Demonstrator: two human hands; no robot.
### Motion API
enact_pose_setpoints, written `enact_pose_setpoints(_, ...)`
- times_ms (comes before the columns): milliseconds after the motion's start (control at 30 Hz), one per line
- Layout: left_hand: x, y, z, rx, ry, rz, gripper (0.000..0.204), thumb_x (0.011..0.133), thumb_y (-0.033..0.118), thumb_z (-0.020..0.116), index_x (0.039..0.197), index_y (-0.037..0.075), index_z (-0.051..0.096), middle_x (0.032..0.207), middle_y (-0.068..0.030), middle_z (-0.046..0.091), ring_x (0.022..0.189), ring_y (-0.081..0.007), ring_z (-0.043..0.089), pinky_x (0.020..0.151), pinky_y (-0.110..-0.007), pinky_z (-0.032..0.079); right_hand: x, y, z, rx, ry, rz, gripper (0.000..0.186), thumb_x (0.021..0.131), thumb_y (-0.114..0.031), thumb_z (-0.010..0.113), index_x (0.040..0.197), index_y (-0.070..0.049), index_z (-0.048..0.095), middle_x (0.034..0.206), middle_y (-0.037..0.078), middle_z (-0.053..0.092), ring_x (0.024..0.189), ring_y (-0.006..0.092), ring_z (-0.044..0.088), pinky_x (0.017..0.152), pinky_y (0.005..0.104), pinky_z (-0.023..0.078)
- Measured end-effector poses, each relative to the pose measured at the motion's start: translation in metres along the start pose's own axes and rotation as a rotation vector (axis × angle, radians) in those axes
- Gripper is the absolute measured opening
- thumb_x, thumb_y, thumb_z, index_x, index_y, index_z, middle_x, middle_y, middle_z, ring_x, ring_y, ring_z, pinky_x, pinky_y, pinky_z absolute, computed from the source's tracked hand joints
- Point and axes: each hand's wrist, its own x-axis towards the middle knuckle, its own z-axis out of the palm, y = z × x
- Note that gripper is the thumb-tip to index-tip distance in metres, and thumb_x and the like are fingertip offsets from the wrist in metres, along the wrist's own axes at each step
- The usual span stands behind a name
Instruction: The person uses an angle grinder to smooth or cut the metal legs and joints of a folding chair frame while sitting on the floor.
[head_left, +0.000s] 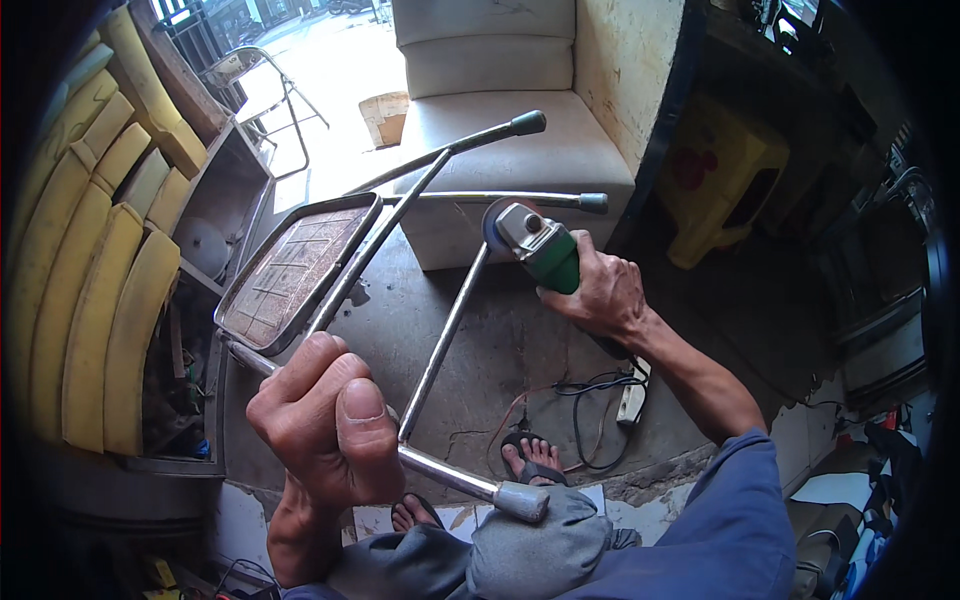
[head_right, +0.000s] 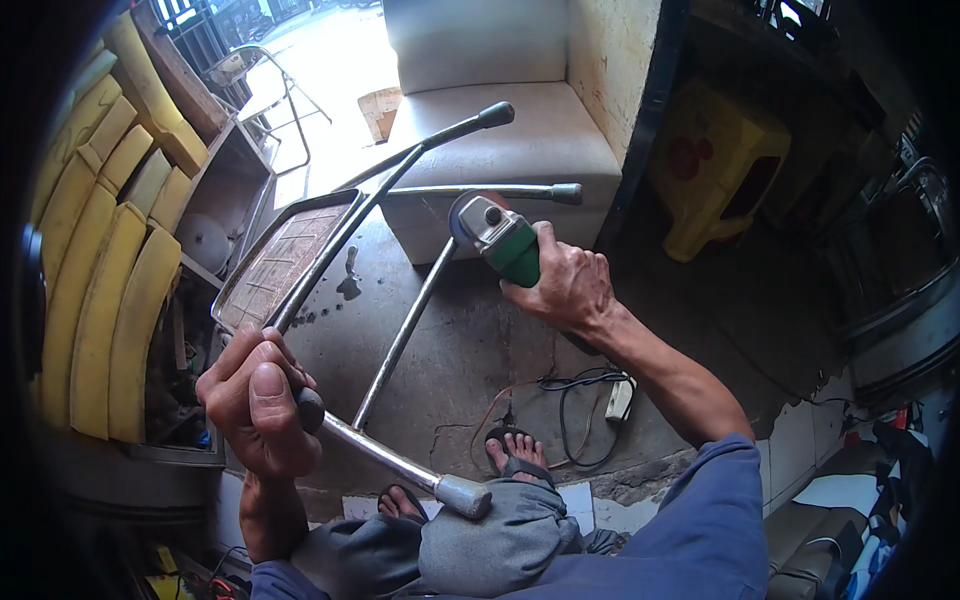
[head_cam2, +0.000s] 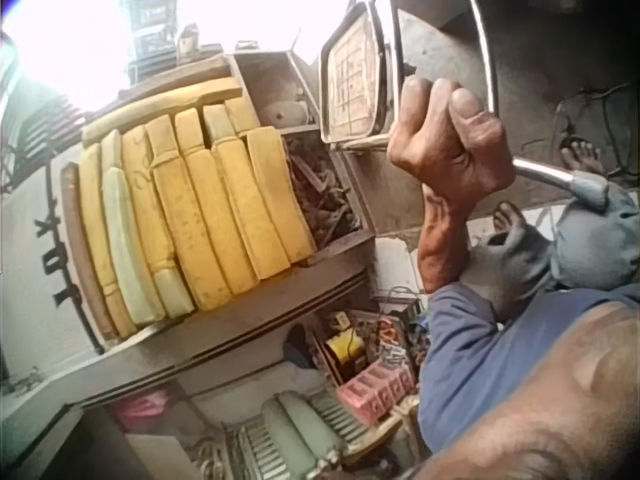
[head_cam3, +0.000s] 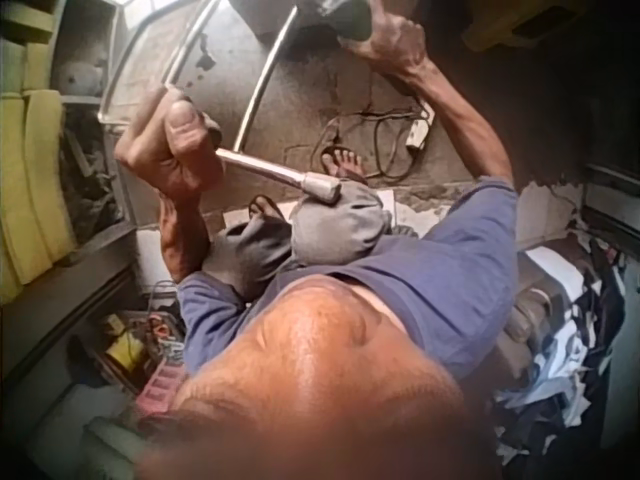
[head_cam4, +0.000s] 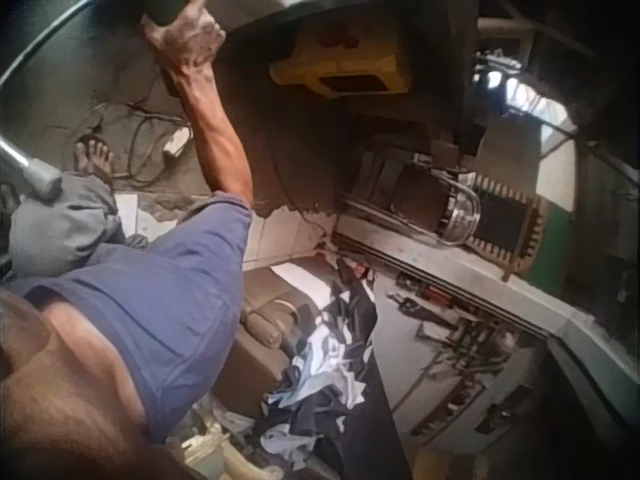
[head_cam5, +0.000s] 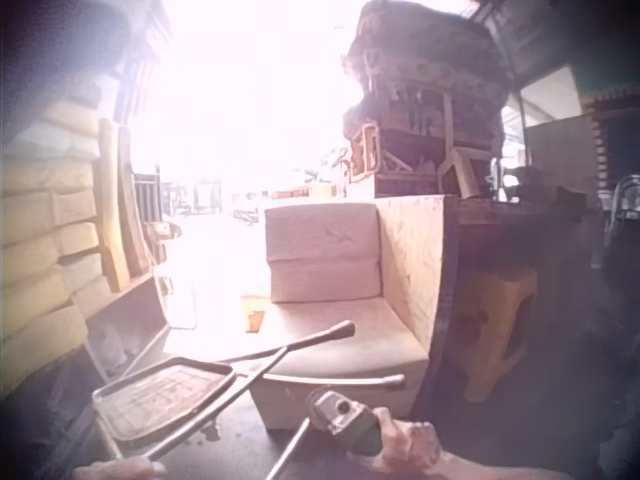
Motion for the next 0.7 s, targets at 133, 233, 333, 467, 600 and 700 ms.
enact_pose_setpoints(133,-0.001,0.000,0.002,-0.005,0.013,-0.032,0.027,0.083,0.018,0.053,0.064,-0.002,0.054,0.063,-0.0095,0.043,0.050,-0.0181,0.040,0.047,-0.035,0.029,-0.038,-0.043,-0.020,0.077,-0.087,-0.193,0.071,0.083,-0.040,0.077,0.128,0.007,0.050,0.082,0.027,0.071,0.068,0.0404,0.075,0.058,0.0488,0.063)
enact_pose_setpoints(233,-0.002,0.003,-0.004,0.067,-0.007,-0.046,0.045,0.094,0.029,0.045,0.062,-0.002,0.051,0.060,-0.0097,0.046,0.052,-0.0158,0.048,0.049,-0.030,0.037,-0.058,-0.078,-0.025,0.140,-0.132,-0.334,0.074,0.085,-0.041,0.076,0.131,0.010,0.050,0.081,0.024,0.069,0.062,0.0354,0.074,0.050,0.0441,0.061)
enact_pose_setpoints(333,-0.001,0.003,-0.003,0.083,-0.006,-0.008,0.044,0.094,0.029,0.044,0.062,-0.002,0.050,0.059,-0.0097,0.045,0.052,-0.0166,0.048,0.049,-0.030,0.038,-0.070,-0.098,-0.038,0.154,-0.251,-0.387,0.072,0.084,-0.039,0.077,0.130,0.009,0.050,0.078,0.022,0.068,0.057,0.0335,0.071,0.047,0.0445,0.058)
enact_pose_setpoints(467,0.004,0.004,-0.004,0.065,0.021,-0.019,0.044,0.092,0.028,0.044,0.062,-0.003,0.052,0.060,-0.0105,0.047,0.052,-0.0176,0.049,0.049,-0.031,0.039,-0.067,-0.110,-0.047,0.151,-0.307,-0.415,0.070,0.082,-0.038,0.077,0.129,0.006,0.049,0.078,0.023,0.068,0.058,0.0357,0.071,0.049,0.0458,0.058)
enact_pose_setpoints(600,0.004,0.004,-0.005,0.048,0.018,-0.004,0.044,0.092,0.028,0.044,0.063,-0.004,0.054,0.059,-0.0105,0.046,0.053,-0.0176,0.049,0.050,-0.032,0.038,-0.075,-0.117,-0.057,0.149,-0.371,-0.442,0.072,0.082,-0.038,0.077,0.131,0.007,0.049,0.079,0.023,0.068,0.059,0.0354,0.071,0.049,0.0456,0.057)
enact_pose_setpoints(700,0.004,0.001,-0.005,0.043,0.026,0.028,0.044,0.092,0.028,0.044,0.063,-0.004,0.054,0.059,-0.0107,0.046,0.052,-0.0179,0.050,0.050,-0.032,0.038,-0.078,-0.118,-0.056,0.127,-0.366,-0.437,0.072,0.082,-0.038,0.076,0.132,0.007,0.049,0.079,0.023,0.069,0.059,0.0357,0.071,0.049,0.0456,0.057)
